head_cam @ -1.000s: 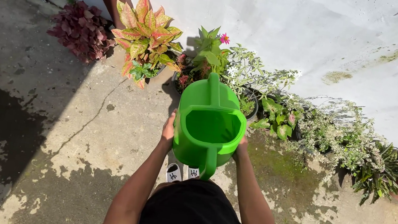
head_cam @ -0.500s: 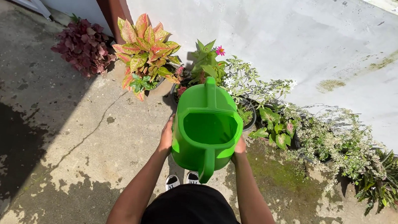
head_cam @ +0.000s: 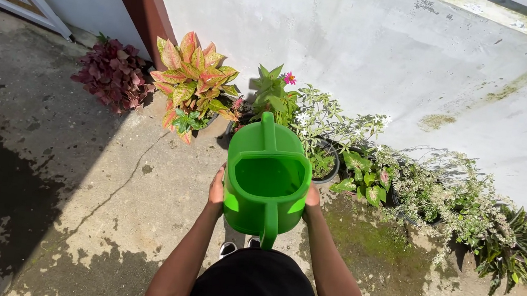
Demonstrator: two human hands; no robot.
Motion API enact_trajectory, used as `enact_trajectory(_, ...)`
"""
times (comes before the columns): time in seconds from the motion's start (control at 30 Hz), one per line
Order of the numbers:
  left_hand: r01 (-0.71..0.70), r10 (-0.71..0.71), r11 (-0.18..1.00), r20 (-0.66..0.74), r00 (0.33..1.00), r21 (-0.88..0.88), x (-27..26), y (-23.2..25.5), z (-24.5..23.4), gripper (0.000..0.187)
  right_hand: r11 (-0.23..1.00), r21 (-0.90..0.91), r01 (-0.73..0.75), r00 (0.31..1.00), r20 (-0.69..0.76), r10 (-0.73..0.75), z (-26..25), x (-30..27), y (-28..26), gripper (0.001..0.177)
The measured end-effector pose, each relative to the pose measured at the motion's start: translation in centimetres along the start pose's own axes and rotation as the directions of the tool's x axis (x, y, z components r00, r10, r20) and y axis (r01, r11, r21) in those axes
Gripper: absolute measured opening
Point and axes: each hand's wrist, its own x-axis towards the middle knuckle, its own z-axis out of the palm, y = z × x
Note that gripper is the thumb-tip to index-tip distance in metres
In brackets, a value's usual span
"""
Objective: Watering several potted plants located in an outdoor garden or patio area using a green watering can.
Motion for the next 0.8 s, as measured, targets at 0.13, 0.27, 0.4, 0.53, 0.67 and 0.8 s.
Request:
enact_trajectory(0.13,0.031,-0.031,0.999,0.004,1.0,-0.036,0.3,-0.2,-0.3,0.063,0.993,-0.049,-0.103,0.993,-0.063,0.1,0.7,0.0,-0.5,0.038)
enact_trajectory(0.27,-0.065,0.065,0.998,0.027,0.997,-0.011,1.7,-0.2,-0.1,0.061,0.999,0.034,-0.005,1.0,-0.008,0.005,0.4,1.3,-0.9,0.041)
enact_trajectory(0.4,-0.038,0.038,0.999,-0.006,0.999,0.014,1.6,0.0,0.6,0.061,0.998,0.07,-0.001,1.0,-0.03,0.003,-1.3,2.4,0.5,0.042)
enact_trajectory(0.53,-0.011,0.012,1.0,0.02,1.0,-0.029,1.9,-0.9,1.2,0.061,0.982,0.084,0.171,0.922,0.337,-0.189,-11.8,8.5,8.3,0.041)
enact_trajectory(0.67,-0.052,0.046,0.995,0.062,0.997,0.088,3.2,-1.7,1.7,0.063,0.998,0.005,0.061,0.998,-0.003,-0.061,-6.5,3.9,2.2,0.038)
enact_trajectory(0.8,-0.015,0.002,0.995,0.139,0.99,0.094,2.6,-1.2,3.5,0.067,1.0,0.008,-0.017,0.987,-0.162,0.018,-1.9,0.5,-3.0,0.038)
